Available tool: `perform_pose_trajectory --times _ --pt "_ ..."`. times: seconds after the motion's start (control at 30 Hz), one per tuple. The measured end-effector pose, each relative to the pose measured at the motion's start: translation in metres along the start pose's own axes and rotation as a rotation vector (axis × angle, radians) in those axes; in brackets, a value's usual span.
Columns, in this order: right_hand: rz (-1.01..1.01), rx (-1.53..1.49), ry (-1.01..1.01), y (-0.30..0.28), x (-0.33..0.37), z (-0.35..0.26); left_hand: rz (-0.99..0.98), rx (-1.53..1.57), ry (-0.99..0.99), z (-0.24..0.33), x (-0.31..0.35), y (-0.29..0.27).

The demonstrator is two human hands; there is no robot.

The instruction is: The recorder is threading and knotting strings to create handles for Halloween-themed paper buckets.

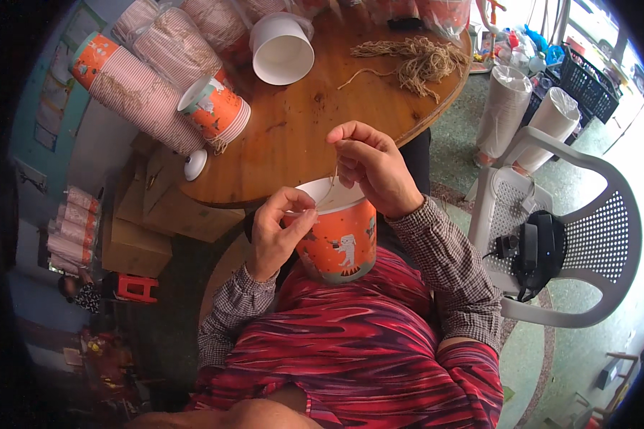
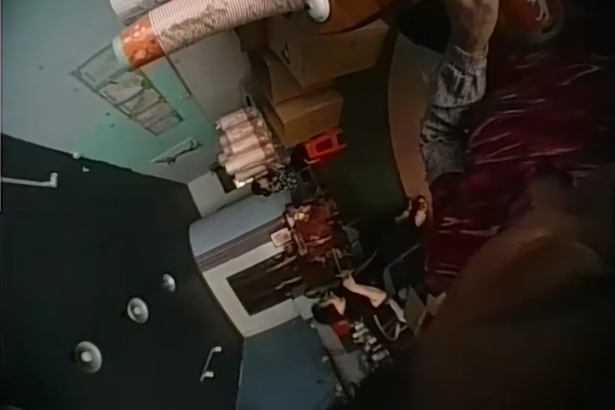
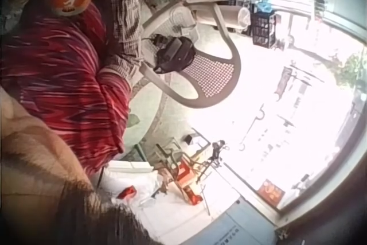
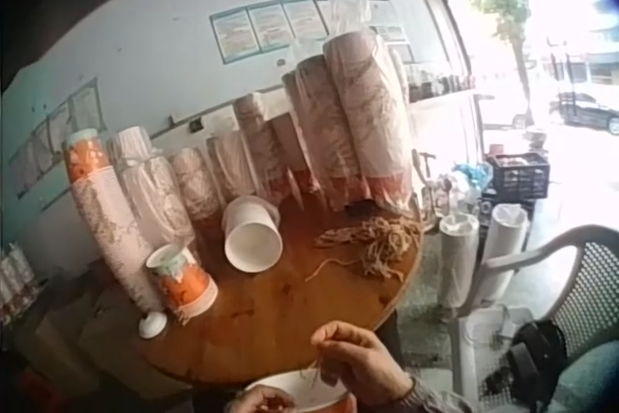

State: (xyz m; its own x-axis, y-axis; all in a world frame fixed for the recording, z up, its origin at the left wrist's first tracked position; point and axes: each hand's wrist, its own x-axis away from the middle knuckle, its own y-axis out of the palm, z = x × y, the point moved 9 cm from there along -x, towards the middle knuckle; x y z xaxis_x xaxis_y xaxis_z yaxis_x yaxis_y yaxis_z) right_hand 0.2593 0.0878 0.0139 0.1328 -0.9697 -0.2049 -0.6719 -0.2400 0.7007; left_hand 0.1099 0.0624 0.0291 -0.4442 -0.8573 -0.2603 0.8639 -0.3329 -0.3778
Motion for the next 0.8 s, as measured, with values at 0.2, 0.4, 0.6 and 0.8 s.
perform_pose_trajectory --times 0.2,0.4,0.6,0.8 --pt "-0.005 0.092 -0.025 0.012 0.010 -0.007 -0.053 -0.104 0.017 0.003 -0.004 0.004" --pt "-0.377 0.568 0.083 0.064 0.049 -0.012 -0.106 0.116 -0.032 -0.002 0.000 0.006" --pt "-0.517 1.233 -0.156 0.076 0.082 0.014 -0.147 0.040 -0.066 -0.008 0.003 0.002" --pt "-0.443 1.171 -0.342 0.081 0.091 0.003 -0.065 -0.091 0.197 0.023 0.003 0.003"
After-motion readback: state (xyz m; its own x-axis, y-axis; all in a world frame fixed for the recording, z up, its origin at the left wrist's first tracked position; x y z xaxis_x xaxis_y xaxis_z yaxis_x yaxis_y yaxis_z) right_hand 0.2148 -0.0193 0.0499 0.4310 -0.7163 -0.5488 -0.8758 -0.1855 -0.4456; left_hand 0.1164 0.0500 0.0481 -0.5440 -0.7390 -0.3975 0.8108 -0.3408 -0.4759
